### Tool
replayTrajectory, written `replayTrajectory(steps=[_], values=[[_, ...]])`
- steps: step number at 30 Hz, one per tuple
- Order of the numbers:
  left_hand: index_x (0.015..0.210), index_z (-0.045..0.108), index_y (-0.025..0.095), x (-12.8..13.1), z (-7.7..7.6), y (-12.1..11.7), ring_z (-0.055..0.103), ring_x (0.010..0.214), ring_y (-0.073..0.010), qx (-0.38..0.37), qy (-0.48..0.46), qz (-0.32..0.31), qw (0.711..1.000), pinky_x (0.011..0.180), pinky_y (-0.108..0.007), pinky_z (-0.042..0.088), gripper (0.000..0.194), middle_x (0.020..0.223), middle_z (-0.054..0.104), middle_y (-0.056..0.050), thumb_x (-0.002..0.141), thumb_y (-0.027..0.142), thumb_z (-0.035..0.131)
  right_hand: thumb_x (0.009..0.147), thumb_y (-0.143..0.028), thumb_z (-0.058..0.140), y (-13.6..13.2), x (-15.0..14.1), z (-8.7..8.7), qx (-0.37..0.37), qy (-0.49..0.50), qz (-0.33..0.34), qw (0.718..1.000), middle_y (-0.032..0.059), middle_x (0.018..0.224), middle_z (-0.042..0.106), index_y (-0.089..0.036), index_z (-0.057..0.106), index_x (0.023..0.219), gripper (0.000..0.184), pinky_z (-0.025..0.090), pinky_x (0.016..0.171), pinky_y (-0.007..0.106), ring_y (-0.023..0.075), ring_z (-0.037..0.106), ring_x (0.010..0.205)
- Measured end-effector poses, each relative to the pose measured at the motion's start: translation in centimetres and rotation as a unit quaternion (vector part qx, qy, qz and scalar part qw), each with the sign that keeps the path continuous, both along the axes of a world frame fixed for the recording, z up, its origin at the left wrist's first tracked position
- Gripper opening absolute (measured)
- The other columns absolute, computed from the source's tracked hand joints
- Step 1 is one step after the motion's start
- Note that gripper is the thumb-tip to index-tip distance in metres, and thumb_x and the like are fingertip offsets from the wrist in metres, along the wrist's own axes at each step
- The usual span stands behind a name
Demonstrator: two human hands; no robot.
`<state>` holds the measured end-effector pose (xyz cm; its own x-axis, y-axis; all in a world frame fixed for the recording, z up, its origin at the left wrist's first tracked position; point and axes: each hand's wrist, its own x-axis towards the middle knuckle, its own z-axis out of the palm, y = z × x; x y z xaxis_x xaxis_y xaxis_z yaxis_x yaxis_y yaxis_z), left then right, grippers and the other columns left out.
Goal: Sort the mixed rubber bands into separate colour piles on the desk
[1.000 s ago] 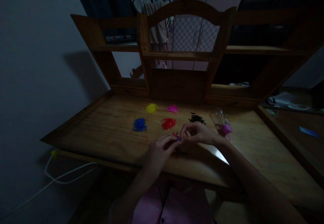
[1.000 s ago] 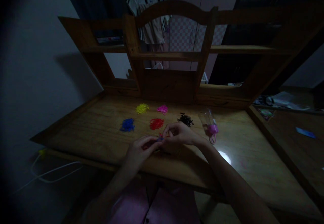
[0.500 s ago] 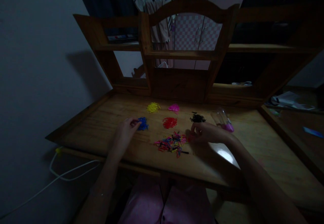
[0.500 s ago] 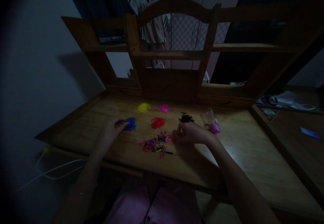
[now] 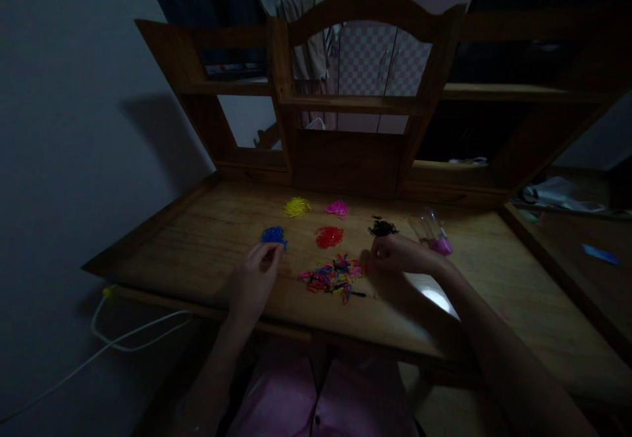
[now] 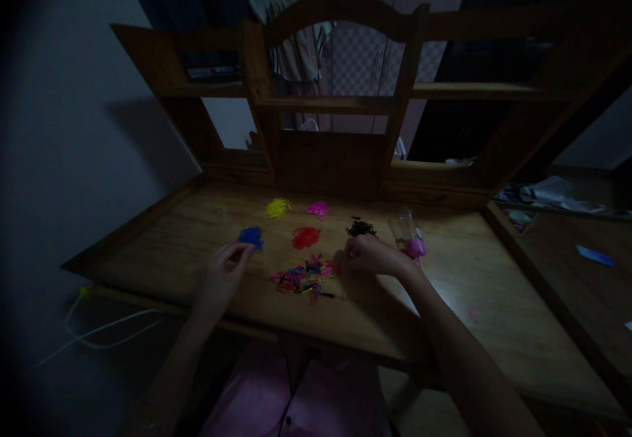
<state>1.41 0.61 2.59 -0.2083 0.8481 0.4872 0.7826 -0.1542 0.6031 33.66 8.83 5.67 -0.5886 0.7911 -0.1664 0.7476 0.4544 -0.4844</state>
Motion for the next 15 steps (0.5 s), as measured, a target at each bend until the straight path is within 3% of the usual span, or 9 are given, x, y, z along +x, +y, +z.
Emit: replayTrajectory(steps=[7,15], values=[[0.090,0.066,0.021,1.0,-0.8,-1.8,0.065,0.085,-0.0191,-0.010,-0.053,-0.023,0.998,0.080,-0.029,0.048,0.021,0.090,0.070,-0.003,0.090,0.036,0.051,0.083,-0.035,0.058,0.5,0.9,0.3,-0.066,0.065,0.030,0.995,0.0056,0.080,0.069,-0.014,0.066,0.093,0.024,0.038,0.055,0.023,0.0154,0.060,0.068],[0.093,0.067,0.021,0.9,-2.2,-2.3,0.067,0.088,-0.0201,-0.028,-0.103,-0.023,0.994,0.079,-0.029,0.051,0.023,0.092,0.072,-0.005,0.089,0.039,0.053,0.079,-0.031,0.062,0.6,2.0,1.8,-0.023,0.026,0.031,0.999,0.0046,0.083,0.067,-0.018,0.068,0.088,0.017,0.039,0.062,0.025,0.0164,0.059,0.073]])
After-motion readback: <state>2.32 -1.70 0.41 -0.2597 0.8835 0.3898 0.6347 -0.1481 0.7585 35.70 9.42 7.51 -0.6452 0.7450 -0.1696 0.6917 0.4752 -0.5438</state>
